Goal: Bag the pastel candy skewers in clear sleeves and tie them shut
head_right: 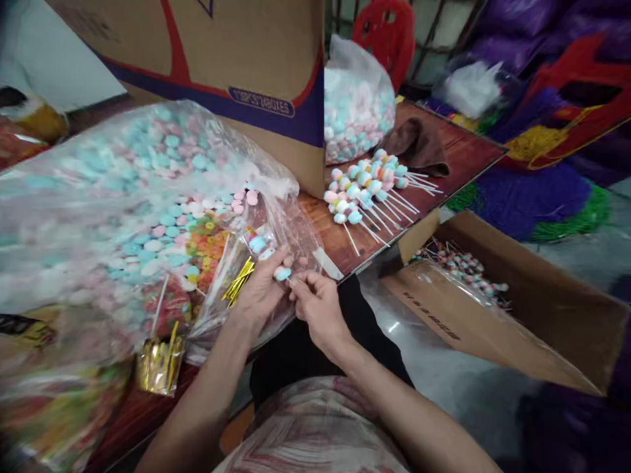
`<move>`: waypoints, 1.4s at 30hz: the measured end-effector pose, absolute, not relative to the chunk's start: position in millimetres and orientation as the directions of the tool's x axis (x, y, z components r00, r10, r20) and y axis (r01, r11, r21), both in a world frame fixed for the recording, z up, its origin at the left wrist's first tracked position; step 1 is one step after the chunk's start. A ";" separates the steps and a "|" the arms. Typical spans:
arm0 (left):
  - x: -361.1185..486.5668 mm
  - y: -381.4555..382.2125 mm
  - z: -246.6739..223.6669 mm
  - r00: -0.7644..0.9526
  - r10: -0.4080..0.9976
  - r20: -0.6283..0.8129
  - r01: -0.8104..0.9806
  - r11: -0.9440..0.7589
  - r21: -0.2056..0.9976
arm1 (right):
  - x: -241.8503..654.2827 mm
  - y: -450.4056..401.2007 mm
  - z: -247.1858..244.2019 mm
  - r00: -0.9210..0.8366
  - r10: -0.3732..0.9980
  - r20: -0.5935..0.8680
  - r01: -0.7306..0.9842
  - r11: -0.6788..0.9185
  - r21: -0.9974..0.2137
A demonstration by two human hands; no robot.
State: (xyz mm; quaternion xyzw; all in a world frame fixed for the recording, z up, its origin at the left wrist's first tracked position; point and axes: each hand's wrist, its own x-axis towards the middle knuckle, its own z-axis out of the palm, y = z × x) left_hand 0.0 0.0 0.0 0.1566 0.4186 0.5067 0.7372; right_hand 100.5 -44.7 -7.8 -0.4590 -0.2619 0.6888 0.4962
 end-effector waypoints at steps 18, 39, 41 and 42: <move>-2.5 6.2 0.7 -0.024 0.909 -0.415 -0.754 0.256 0.605 | 97.7 -38.2 -18.3 -0.030 0.920 0.392 0.470 0.359 -0.807; -13.7 3.7 16.8 0.185 0.709 -0.681 -0.720 0.569 0.397 | 123.4 -31.1 -43.2 -0.340 0.617 0.710 0.721 0.656 -0.225; -11.8 2.8 14.0 0.169 0.726 -0.667 -0.731 0.546 0.410 | 117.5 -31.8 -43.1 -0.284 0.651 0.704 0.717 0.632 -0.295; -11.2 2.7 13.0 0.160 0.740 -0.654 -0.738 0.529 0.418 | 114.3 -32.3 -42.2 -0.235 0.686 0.689 0.699 0.611 -0.371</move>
